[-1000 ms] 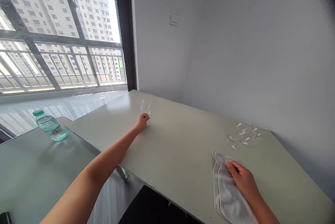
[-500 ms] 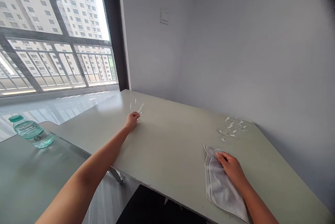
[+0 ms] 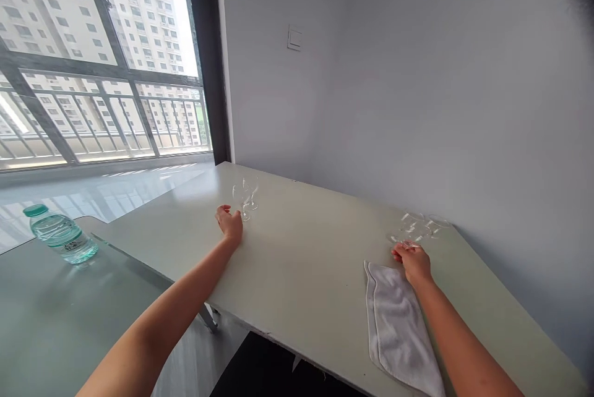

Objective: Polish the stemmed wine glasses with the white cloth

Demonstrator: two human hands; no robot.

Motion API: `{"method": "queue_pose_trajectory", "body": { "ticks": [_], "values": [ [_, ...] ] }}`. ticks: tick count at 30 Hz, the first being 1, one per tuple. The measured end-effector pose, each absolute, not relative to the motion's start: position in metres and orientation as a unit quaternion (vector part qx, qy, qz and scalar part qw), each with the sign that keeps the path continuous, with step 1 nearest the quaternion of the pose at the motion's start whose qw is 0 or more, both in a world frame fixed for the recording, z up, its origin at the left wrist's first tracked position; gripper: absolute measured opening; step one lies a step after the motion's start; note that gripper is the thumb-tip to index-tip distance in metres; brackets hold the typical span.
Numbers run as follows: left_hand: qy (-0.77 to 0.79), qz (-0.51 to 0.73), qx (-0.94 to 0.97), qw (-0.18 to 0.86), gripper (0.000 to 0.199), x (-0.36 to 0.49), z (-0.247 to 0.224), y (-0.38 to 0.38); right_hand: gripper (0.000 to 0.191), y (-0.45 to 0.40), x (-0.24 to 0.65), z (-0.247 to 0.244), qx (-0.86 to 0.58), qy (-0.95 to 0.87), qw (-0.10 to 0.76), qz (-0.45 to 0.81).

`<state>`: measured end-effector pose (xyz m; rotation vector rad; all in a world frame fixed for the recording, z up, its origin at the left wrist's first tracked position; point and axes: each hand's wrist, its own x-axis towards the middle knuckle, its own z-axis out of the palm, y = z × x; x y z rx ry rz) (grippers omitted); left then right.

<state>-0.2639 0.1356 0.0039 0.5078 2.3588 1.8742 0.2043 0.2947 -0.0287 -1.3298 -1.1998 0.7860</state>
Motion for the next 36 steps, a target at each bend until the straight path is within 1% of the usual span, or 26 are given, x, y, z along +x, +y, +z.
{"method": "queue_pose_trajectory", "body": {
  "ticks": [2, 6, 9, 12, 14, 16, 21, 24, 28, 33, 36],
  "values": [
    [0.764, 0.622, 0.166, 0.047, 0.030, -0.252, 0.004, 0.133, 0.044, 0.295, 0.196, -0.031, -0.574, -0.504, 0.548, 0.341],
    [0.739, 0.622, 0.233, 0.113, 0.025, -0.214, 0.004, 0.131, 0.038, 0.287, 0.170, -0.030, -0.572, -0.524, 0.526, 0.349],
    [0.706, 0.595, 0.327, 0.200, 0.020, -0.177, 0.006, 0.133, 0.036, 0.271, 0.132, -0.019, -0.538, -0.566, 0.501, 0.373],
    [0.660, 0.534, 0.446, 0.283, 0.023, -0.141, 0.009, 0.135, 0.036, 0.241, 0.082, -0.004, -0.478, -0.614, 0.466, 0.422],
    [0.642, 0.509, 0.497, 0.287, 0.028, -0.122, 0.010, 0.137, 0.038, 0.217, 0.050, 0.006, -0.418, -0.637, 0.435, 0.480],
    [0.631, 0.505, 0.515, 0.286, 0.029, -0.109, 0.012, 0.138, 0.041, 0.195, 0.023, 0.012, -0.375, -0.650, 0.409, 0.520],
    [0.623, 0.534, 0.467, 0.329, 0.023, -0.112, 0.016, 0.134, 0.044, 0.166, -0.005, 0.019, -0.314, -0.694, 0.364, 0.536],
    [0.643, 0.547, 0.433, 0.316, 0.026, -0.138, 0.018, 0.128, 0.048, 0.167, 0.001, 0.023, -0.292, -0.705, 0.340, 0.550],
    [0.695, 0.562, 0.362, 0.267, 0.035, -0.192, 0.012, 0.118, 0.041, 0.191, 0.037, 0.027, -0.334, -0.699, 0.359, 0.521],
    [0.745, 0.547, 0.323, 0.205, 0.041, -0.249, 0.002, 0.103, 0.032, 0.243, 0.108, 0.019, -0.430, -0.639, 0.441, 0.461],
    [0.754, 0.550, 0.312, 0.180, 0.044, -0.268, -0.002, 0.097, 0.028, 0.269, 0.146, 0.008, -0.492, -0.554, 0.497, 0.451]
  ]
}}
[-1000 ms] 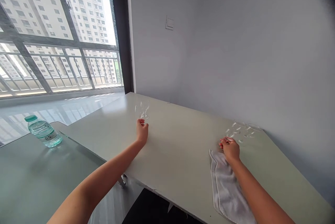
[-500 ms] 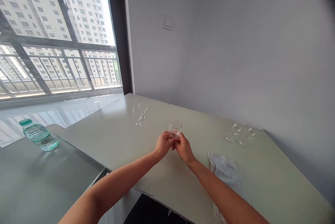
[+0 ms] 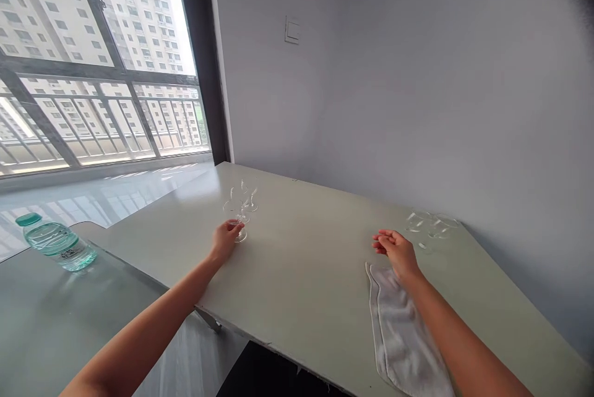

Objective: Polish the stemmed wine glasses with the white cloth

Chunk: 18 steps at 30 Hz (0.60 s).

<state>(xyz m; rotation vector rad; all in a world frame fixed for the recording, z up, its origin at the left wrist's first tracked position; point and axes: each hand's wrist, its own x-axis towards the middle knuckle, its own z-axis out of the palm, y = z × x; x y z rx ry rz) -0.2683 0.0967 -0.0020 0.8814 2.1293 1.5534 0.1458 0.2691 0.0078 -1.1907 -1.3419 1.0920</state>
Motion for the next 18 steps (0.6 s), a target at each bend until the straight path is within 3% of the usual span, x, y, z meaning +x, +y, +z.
{"method": "queue_pose_trajectory", "body": {
  "ticks": [8, 12, 18],
  "values": [
    [0.755, 0.567, 0.289, 0.158, 0.046, -0.287, -0.014, 0.100, 0.034, 0.309, 0.186, -0.022, -0.588, -0.388, 0.612, 0.359],
    [0.762, 0.554, 0.305, 0.144, 0.038, -0.291, -0.018, 0.102, 0.043, 0.326, 0.188, -0.029, -0.588, -0.363, 0.609, 0.390],
    [0.757, 0.563, 0.297, 0.152, 0.032, -0.286, -0.015, 0.097, 0.034, 0.340, 0.185, -0.028, -0.558, -0.381, 0.576, 0.460]
  ]
}}
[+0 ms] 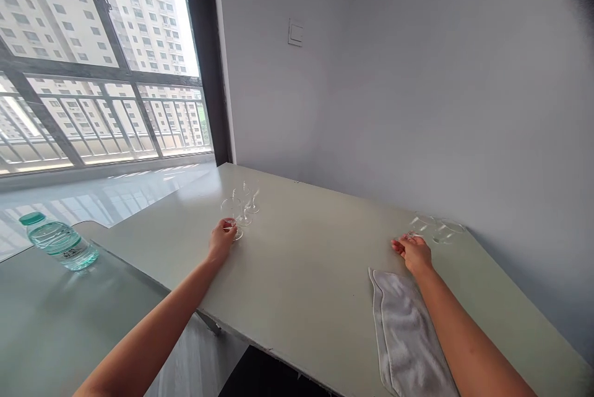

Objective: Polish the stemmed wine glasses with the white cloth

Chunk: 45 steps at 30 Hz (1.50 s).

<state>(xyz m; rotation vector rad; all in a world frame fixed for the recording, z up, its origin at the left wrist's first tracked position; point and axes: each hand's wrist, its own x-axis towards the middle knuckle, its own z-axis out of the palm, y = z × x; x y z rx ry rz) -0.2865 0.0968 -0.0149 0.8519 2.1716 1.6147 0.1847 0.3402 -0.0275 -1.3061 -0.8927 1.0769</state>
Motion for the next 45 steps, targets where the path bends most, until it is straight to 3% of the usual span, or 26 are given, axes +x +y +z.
{"method": "queue_pose_trajectory", "body": {
  "ticks": [6, 12, 14, 18, 23, 26, 31, 34, 38, 45],
  "values": [
    [0.777, 0.549, 0.279, 0.131, 0.029, -0.282, -0.006, 0.093, 0.029, 0.341, 0.168, -0.026, -0.564, -0.392, 0.565, 0.458],
    [0.764, 0.571, 0.277, -0.117, 0.021, -0.260, 0.010, 0.086, 0.029, 0.305, 0.111, -0.008, -0.497, -0.469, 0.532, 0.500],
    [0.723, 0.577, 0.374, -0.070, 0.016, -0.235, 0.019, 0.089, 0.031, 0.283, 0.079, -0.002, -0.464, -0.501, 0.506, 0.527],
    [0.657, 0.509, 0.527, 0.175, 0.023, -0.178, 0.029, 0.112, 0.039, 0.234, 0.016, 0.004, -0.401, -0.555, 0.444, 0.578],
    [0.622, 0.505, 0.462, 0.381, 0.038, -0.138, 0.029, 0.140, 0.043, 0.197, -0.027, 0.009, -0.355, -0.620, 0.367, 0.596],
    [0.584, 0.539, 0.417, 0.441, 0.034, -0.130, 0.024, 0.147, 0.047, 0.191, -0.034, 0.010, -0.358, -0.641, 0.349, 0.583],
    [0.612, 0.545, 0.429, 0.382, 0.022, -0.141, 0.012, 0.157, 0.054, 0.192, -0.024, 0.017, -0.360, -0.665, 0.312, 0.575],
    [0.664, 0.539, 0.410, 0.317, 0.027, -0.168, 0.007, 0.167, 0.044, 0.200, 0.001, 0.029, -0.378, -0.666, 0.315, 0.561],
    [0.700, 0.539, 0.375, 0.281, 0.029, -0.211, 0.002, 0.185, 0.026, 0.224, 0.055, 0.035, -0.400, -0.645, 0.370, 0.537],
    [0.725, 0.540, 0.354, 0.239, 0.027, -0.252, -0.008, 0.213, 0.020, 0.272, 0.169, 0.005, -0.568, -0.546, 0.456, 0.414]
  ]
}}
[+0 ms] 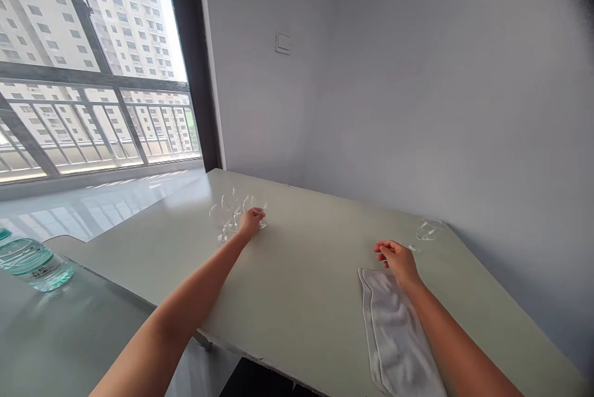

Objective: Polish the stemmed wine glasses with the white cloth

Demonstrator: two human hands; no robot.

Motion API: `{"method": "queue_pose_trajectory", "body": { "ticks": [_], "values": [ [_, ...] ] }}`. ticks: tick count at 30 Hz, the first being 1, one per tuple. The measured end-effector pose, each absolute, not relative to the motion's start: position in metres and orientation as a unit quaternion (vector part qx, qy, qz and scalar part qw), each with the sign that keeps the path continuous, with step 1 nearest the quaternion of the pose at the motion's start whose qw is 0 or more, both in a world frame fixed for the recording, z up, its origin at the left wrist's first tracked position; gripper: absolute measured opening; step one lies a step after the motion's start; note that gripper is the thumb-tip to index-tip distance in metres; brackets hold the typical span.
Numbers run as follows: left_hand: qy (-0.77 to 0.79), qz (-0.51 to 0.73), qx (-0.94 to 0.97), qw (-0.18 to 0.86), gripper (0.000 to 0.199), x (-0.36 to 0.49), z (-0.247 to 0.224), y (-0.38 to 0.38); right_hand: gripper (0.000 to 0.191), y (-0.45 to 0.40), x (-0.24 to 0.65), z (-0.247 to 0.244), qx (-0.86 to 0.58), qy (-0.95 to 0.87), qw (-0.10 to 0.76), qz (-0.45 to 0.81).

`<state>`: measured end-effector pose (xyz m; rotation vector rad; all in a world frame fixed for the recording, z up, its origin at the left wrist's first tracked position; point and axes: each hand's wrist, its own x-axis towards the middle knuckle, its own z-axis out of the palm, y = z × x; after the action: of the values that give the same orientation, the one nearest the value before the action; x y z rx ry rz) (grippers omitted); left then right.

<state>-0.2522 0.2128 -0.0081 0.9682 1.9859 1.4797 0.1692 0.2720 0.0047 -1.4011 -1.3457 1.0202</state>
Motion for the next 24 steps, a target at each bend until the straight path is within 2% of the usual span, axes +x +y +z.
{"method": "queue_pose_trajectory", "body": {
  "ticks": [6, 10, 12, 14, 17, 21, 24],
  "values": [
    [0.728, 0.545, 0.348, 0.228, 0.027, -0.261, -0.008, 0.230, 0.022, 0.301, 0.231, -0.022, -0.659, -0.421, 0.532, 0.326],
    [0.736, 0.547, 0.328, 0.226, 0.027, -0.258, -0.003, 0.231, 0.044, 0.324, 0.244, -0.031, -0.672, -0.368, 0.569, 0.300],
    [0.742, 0.550, 0.310, 0.225, 0.033, -0.251, -0.004, 0.226, 0.054, 0.335, 0.245, -0.032, -0.668, -0.364, 0.576, 0.301],
    [0.746, 0.558, 0.287, 0.223, 0.046, -0.241, -0.007, 0.216, 0.056, 0.343, 0.245, -0.031, -0.662, -0.368, 0.577, 0.306],
    [0.741, 0.571, 0.269, 0.229, 0.058, -0.218, -0.012, 0.196, 0.045, 0.350, 0.242, -0.028, -0.657, -0.379, 0.572, 0.310],
    [0.709, 0.572, 0.301, 0.283, 0.048, -0.187, -0.010, 0.170, 0.025, 0.350, 0.227, -0.025, -0.661, -0.402, 0.557, 0.302],
    [0.671, 0.540, 0.360, 0.359, 0.041, -0.170, 0.000, 0.159, 0.021, 0.341, 0.197, -0.023, -0.641, -0.446, 0.538, 0.317]
  ]
}}
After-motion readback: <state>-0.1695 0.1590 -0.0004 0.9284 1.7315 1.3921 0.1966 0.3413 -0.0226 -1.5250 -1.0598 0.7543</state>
